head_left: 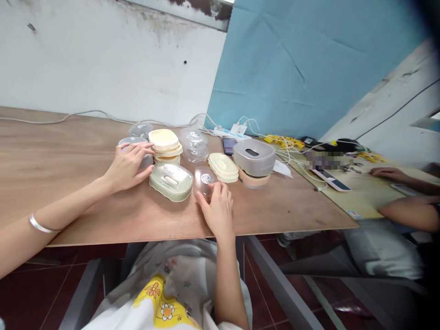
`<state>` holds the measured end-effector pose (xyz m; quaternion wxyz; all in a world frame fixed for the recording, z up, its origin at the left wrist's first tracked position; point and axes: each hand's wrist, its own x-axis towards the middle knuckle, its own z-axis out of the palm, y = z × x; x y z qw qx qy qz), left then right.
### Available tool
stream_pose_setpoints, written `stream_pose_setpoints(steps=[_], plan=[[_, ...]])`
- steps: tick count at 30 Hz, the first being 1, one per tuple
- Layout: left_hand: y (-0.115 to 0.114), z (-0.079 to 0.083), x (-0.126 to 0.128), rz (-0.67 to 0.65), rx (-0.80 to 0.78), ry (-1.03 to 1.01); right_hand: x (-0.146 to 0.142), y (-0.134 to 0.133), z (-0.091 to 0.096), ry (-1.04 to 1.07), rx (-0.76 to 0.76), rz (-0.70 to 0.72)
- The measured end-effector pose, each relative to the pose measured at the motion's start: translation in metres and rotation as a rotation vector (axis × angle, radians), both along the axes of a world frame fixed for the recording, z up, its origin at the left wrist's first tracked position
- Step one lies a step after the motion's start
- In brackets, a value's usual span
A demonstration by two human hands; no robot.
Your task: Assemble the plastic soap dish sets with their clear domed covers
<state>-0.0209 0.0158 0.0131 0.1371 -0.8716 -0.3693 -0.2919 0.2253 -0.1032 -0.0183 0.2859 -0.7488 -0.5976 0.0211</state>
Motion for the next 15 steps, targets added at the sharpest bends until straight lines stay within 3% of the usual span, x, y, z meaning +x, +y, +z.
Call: stream_pose_setpoints(steps=[15], plan=[[0.01,0.004,0.009,0.011,0.014,0.11,0.002,0.003,-0.007,0.007,0.064,0.022]])
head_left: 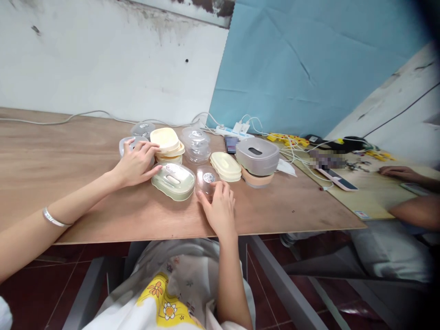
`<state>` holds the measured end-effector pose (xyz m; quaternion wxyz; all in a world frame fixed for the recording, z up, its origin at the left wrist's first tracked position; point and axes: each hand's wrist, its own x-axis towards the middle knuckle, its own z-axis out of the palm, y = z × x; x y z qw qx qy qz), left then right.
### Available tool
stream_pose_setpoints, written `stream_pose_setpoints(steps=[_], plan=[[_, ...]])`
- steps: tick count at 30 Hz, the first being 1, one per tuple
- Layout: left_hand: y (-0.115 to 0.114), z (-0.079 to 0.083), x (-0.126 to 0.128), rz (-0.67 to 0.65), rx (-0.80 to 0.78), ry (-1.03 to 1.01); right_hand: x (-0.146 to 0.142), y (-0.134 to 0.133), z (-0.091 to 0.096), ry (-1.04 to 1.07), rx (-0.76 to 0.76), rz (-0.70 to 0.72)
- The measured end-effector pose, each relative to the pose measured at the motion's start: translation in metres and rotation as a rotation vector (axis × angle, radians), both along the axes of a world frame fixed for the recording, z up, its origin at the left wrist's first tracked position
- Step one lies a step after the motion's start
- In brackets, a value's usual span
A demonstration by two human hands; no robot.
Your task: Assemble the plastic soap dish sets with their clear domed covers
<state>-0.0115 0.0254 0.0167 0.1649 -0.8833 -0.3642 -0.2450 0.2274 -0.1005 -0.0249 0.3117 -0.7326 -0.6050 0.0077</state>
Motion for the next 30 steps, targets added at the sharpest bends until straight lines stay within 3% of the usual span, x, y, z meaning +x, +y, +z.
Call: stream_pose_setpoints(steps=[7,13,17,21,25,30], plan=[[-0.008,0.001,0.0,-0.013,0.119,0.027,0.0,-0.001,0.002,0.007,-0.022,0.005],[-0.011,0.002,-0.002,-0.157,0.192,0.032,-0.001,-0.001,0.003,0.032,-0.04,-0.002],[-0.016,-0.001,-0.001,-0.28,0.213,0.04,0.001,0.0,0.0,0.083,0.04,0.015],[-0.026,-0.004,0.005,-0.38,0.179,0.031,0.001,0.0,0.001,0.165,0.191,0.061],[-0.035,-0.004,0.006,-0.486,0.09,0.078,0.001,-0.002,0.005,0.152,0.218,0.146],[-0.034,-0.002,0.003,-0.421,0.053,0.053,-0.001,-0.005,0.007,0.101,0.221,0.234]])
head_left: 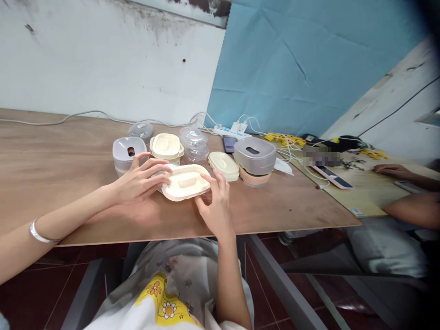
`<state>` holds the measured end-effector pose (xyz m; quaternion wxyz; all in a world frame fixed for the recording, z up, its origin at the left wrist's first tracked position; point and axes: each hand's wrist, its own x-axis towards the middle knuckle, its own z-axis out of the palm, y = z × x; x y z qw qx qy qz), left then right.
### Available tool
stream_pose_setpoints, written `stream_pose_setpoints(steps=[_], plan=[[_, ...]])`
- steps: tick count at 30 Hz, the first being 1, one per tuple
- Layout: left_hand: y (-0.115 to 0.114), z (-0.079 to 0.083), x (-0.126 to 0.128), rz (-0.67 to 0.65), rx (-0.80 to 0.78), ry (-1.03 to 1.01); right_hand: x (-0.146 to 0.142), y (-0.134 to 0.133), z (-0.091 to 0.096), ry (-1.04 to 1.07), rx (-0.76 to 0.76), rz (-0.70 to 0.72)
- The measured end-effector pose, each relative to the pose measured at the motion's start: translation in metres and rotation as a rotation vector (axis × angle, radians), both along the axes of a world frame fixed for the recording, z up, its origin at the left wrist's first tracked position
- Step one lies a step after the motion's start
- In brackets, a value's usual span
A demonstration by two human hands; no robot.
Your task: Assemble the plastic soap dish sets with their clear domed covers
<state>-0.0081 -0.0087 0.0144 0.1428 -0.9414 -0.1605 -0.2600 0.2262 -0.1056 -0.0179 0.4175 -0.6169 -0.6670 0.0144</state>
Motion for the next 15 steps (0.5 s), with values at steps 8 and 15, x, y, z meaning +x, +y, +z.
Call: stream_pose_setpoints(steps=[8,15], plan=[[0.005,0.013,-0.01,0.393,0.01,-0.162,0.0,0.0,0.0,0.038,0.054,0.221],[0.026,0.01,-0.022,0.708,-0.04,-0.216,0.001,0.002,-0.002,0.089,0.089,0.255]])
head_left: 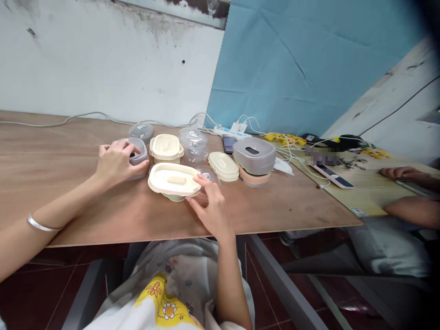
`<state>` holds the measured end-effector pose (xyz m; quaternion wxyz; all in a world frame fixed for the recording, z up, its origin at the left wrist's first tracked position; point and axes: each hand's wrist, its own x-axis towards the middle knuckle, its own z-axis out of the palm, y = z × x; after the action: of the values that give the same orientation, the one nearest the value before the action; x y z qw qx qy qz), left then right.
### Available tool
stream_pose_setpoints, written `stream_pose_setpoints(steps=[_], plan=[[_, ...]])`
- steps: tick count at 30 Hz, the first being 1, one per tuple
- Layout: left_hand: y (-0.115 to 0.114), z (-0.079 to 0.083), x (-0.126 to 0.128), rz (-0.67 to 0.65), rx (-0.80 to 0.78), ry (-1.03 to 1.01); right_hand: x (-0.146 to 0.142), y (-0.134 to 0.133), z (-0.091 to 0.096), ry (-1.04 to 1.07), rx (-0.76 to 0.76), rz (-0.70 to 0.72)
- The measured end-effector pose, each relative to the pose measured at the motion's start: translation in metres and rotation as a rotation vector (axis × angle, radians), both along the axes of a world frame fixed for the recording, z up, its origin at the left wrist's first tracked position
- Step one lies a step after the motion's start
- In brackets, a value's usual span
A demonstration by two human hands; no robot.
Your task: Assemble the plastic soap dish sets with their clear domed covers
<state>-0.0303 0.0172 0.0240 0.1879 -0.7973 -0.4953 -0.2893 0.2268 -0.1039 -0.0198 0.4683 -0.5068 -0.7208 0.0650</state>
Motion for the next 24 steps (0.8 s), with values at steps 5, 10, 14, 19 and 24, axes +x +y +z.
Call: stream_pose_setpoints(steps=[5,10,14,19,24], plan=[[0.002,0.0,-0.002,0.055,-0.069,-0.035,0.0,0.0,0.0,-0.035,-0.004,-0.016],[-0.002,0.007,-0.004,0.01,-0.012,-0.185,0.0,0.0,0.0,-0.052,-0.003,-0.019],[-0.006,0.013,-0.005,-0.122,0.08,-0.334,0.0,0.0,-0.001,-0.049,-0.009,-0.02],[-0.016,0.016,0.0,-0.512,0.027,-0.367,0.0,0.001,-0.001,-0.022,0.0,0.0],[-0.02,0.009,0.008,-0.856,-0.294,-0.289,0.001,0.001,-0.003,0.011,-0.029,-0.032]])
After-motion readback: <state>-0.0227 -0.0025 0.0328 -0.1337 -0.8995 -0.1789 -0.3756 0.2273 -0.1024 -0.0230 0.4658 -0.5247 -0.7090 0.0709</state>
